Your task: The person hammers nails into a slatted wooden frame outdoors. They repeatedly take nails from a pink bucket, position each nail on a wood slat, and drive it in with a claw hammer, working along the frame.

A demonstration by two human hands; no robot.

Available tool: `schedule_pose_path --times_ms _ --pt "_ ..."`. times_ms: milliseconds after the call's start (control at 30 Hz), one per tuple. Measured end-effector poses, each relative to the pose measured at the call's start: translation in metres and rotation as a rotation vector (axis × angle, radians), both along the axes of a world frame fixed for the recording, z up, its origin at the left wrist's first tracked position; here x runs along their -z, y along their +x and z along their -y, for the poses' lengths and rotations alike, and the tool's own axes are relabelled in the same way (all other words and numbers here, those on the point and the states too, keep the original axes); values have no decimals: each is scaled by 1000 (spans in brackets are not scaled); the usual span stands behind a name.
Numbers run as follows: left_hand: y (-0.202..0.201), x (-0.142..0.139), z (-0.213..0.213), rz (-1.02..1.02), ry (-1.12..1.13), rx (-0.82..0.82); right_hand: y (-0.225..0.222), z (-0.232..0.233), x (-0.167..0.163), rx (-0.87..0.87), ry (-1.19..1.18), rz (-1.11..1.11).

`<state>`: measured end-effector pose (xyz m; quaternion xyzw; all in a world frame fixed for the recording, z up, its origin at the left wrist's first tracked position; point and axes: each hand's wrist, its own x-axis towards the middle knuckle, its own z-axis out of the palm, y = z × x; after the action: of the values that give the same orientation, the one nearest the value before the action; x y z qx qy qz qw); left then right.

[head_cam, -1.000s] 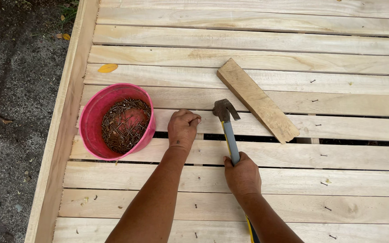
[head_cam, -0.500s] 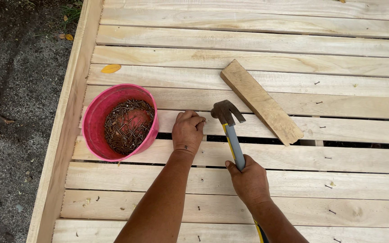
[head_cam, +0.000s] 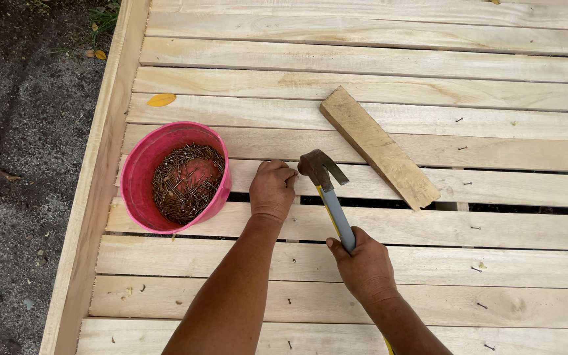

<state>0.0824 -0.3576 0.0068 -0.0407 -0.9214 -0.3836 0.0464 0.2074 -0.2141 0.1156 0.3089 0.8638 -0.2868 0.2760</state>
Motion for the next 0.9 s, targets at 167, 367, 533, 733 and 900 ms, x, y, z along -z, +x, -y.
schedule_pose_path --times_ms 167,367,533,733,900 --pt "1 1 1 -10 25 -22 3 -4 5 39 -38 -36" --pt "0 -2 -1 4 -53 -6 2 -1 4 28 -26 -35" --pt "0 -4 0 0 -72 -1 2 3 -1 18 -29 -42" --pt "-1 0 -1 71 -122 7 -1 4 -6 -65 14 52" --pt "5 9 13 -60 6 47 -5 3 -13 -64 33 21"
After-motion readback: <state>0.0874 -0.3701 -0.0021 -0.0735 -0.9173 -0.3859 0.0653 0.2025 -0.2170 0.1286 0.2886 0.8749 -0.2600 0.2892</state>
